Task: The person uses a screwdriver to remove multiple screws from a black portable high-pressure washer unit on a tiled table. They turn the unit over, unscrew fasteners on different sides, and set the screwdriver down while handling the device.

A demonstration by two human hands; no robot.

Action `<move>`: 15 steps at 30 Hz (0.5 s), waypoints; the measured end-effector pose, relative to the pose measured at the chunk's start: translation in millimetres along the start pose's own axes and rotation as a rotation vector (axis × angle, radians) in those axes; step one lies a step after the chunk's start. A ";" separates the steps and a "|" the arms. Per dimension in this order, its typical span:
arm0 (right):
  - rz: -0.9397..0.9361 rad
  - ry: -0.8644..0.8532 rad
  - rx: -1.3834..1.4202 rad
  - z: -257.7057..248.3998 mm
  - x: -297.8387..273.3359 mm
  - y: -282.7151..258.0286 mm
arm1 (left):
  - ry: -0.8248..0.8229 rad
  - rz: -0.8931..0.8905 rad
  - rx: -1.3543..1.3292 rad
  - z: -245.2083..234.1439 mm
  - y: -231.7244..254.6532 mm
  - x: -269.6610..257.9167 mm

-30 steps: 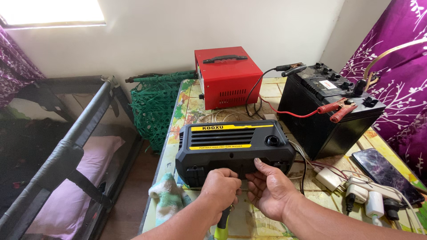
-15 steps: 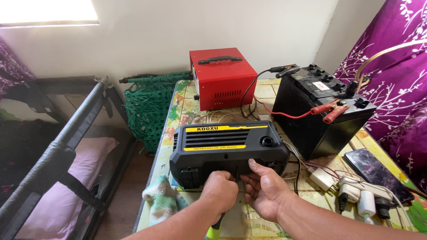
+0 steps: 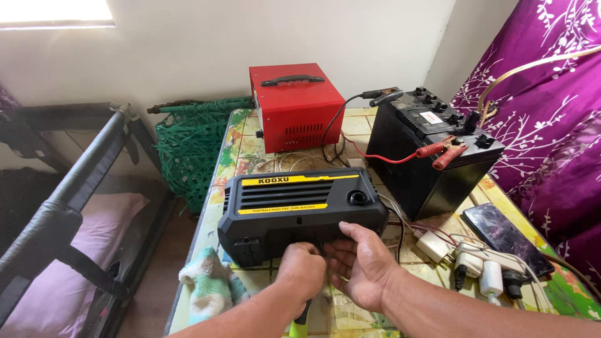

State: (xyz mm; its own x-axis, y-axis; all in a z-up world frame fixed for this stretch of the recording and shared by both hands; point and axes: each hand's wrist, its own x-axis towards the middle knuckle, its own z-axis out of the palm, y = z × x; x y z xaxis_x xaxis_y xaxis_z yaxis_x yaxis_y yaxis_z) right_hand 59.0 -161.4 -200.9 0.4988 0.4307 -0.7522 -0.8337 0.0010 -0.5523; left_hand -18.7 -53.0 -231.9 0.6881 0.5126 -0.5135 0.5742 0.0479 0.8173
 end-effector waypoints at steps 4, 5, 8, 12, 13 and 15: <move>-0.012 -0.027 -0.010 -7.5 5.0 2.6 | 0.009 0.031 -0.010 5.6 -0.9 -1.1; -0.021 -0.022 -0.046 -10.0 7.2 3.6 | -0.007 0.022 -0.009 6.8 -0.9 -0.8; -0.051 -0.006 -0.184 -14.8 14.5 8.2 | -0.037 0.011 -0.004 6.7 -1.9 -0.1; -0.105 0.045 -0.406 -17.9 21.2 7.9 | -0.065 0.035 -0.041 5.2 -3.9 -2.1; -0.116 0.054 -0.452 -17.0 21.8 7.3 | -0.071 0.040 -0.061 3.2 -3.6 -3.2; -0.047 0.070 -0.492 -16.3 22.2 3.6 | -0.105 -0.013 -0.043 -0.1 -0.5 -4.7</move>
